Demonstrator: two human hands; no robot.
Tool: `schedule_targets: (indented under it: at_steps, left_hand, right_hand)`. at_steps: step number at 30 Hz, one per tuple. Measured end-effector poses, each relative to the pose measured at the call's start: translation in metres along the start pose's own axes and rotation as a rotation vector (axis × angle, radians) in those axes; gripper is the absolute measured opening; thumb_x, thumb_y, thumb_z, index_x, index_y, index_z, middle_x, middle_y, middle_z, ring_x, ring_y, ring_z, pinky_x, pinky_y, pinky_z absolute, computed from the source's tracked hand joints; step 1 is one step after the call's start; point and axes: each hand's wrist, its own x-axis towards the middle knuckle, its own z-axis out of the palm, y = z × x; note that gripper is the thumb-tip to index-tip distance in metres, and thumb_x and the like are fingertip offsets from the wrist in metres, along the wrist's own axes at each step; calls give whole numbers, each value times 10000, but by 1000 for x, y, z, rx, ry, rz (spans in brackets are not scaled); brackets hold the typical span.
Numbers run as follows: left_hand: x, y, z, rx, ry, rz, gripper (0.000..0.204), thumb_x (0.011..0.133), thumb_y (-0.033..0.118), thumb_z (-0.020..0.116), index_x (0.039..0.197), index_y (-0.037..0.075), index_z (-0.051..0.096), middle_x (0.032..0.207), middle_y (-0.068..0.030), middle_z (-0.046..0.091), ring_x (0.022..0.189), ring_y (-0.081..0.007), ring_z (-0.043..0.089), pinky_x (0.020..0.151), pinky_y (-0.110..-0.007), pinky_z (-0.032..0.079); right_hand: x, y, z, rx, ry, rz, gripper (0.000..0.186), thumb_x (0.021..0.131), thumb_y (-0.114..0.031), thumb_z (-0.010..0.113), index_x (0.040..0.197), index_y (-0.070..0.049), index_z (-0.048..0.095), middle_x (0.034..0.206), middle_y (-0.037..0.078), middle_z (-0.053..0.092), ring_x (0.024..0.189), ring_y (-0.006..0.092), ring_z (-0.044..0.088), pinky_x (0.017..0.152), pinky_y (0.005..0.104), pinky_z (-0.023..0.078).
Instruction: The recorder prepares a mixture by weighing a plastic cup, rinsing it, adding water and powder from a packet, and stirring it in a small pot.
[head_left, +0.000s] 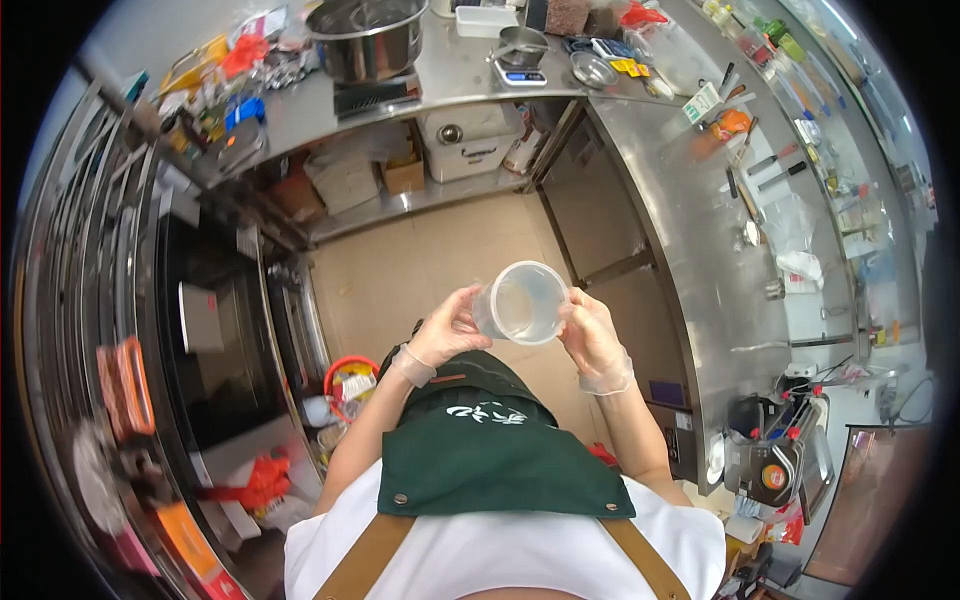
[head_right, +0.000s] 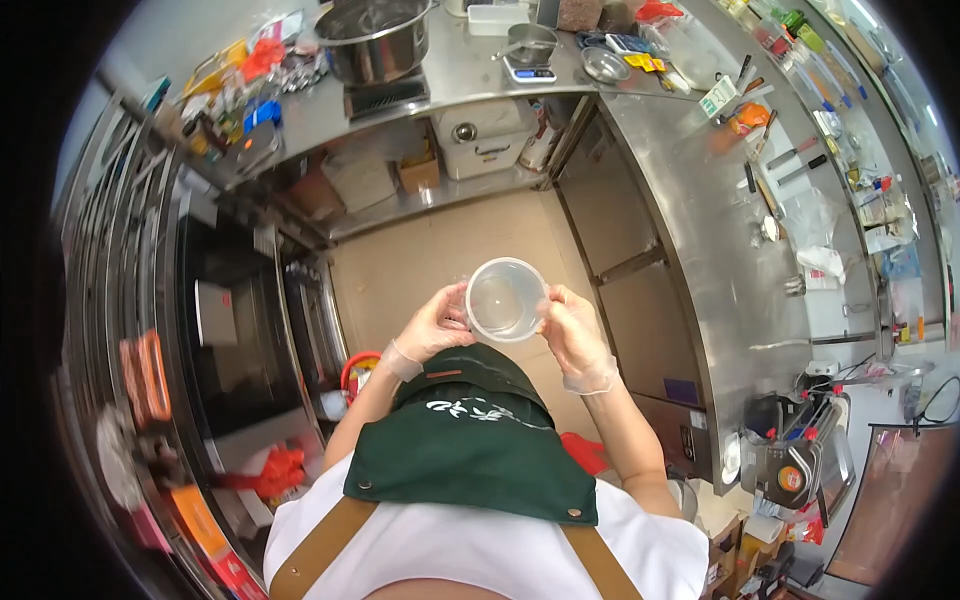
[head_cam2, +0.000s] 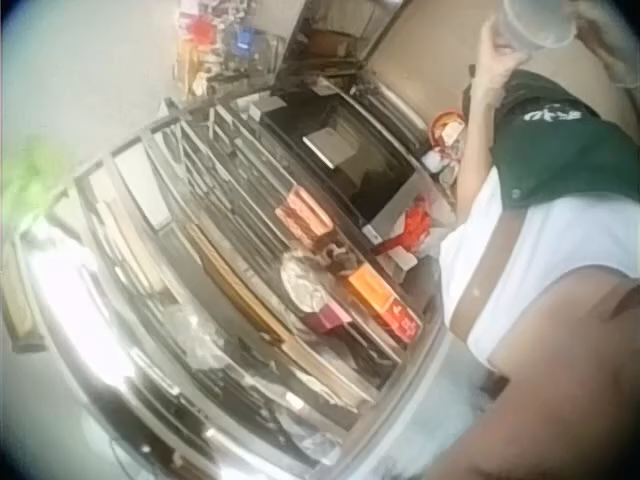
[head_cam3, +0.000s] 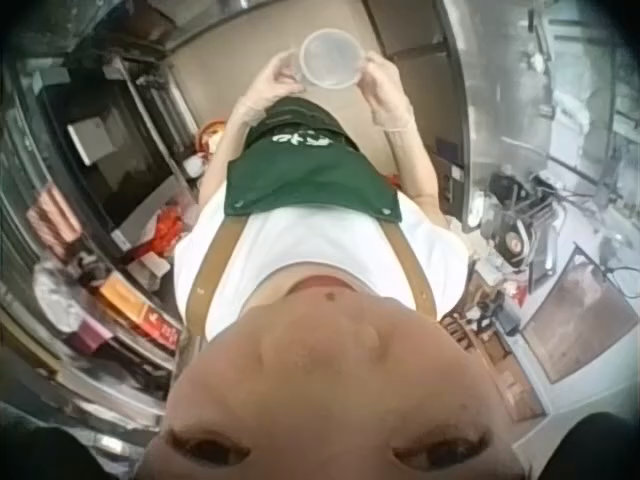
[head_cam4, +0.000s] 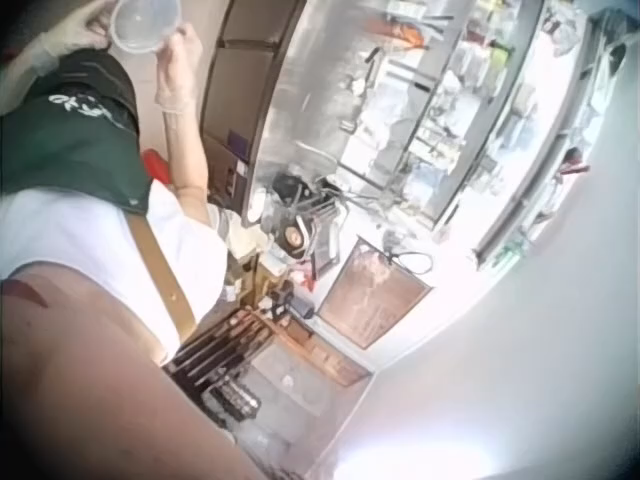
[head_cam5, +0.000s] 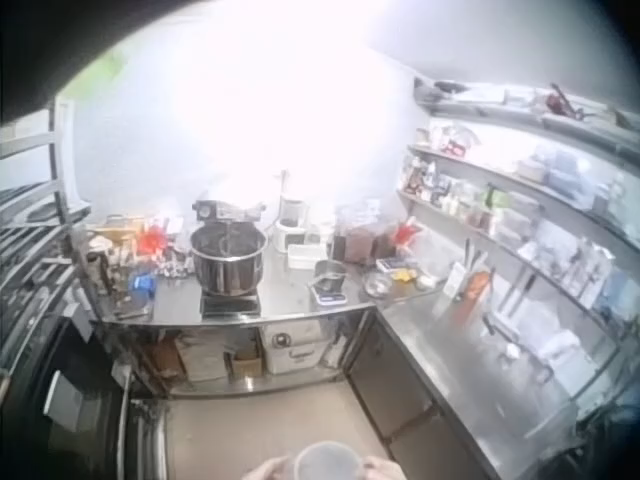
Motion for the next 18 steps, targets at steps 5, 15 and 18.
schedule_targets:
  at_steps: [5,15,18]
  left_hand:
    - [134,35,-33,35,-58,-45,843,624,131,818,1335,62,370,1044,-133,532,765,-145,606,721,-266,521]
    - [392,39,-12,11,97,58,861,577,187,847,1299,20,408,1082,-100,501,838,-145,519,733,-286,520]
    - [460,39,-2,11,173,126,864,580,177,841,1304,15,400,1088,-104,496,850,-146,516,750,-295,501]
  right_hand:
    - [104,-66,-7,-5,103,-78,119,801,-70,575,908,-29,540,818,22,551,695,91,523,646,225,453]
    - [317,-195,-92,-129,143,-98,268,800,-14,563,1061,-6,504,869,31,558,682,72,528,610,194,458]
    - [379,-235,-121,-219,133,-59,286,800,-20,553,1081,-6,503,870,24,556,678,60,523,598,183,449]
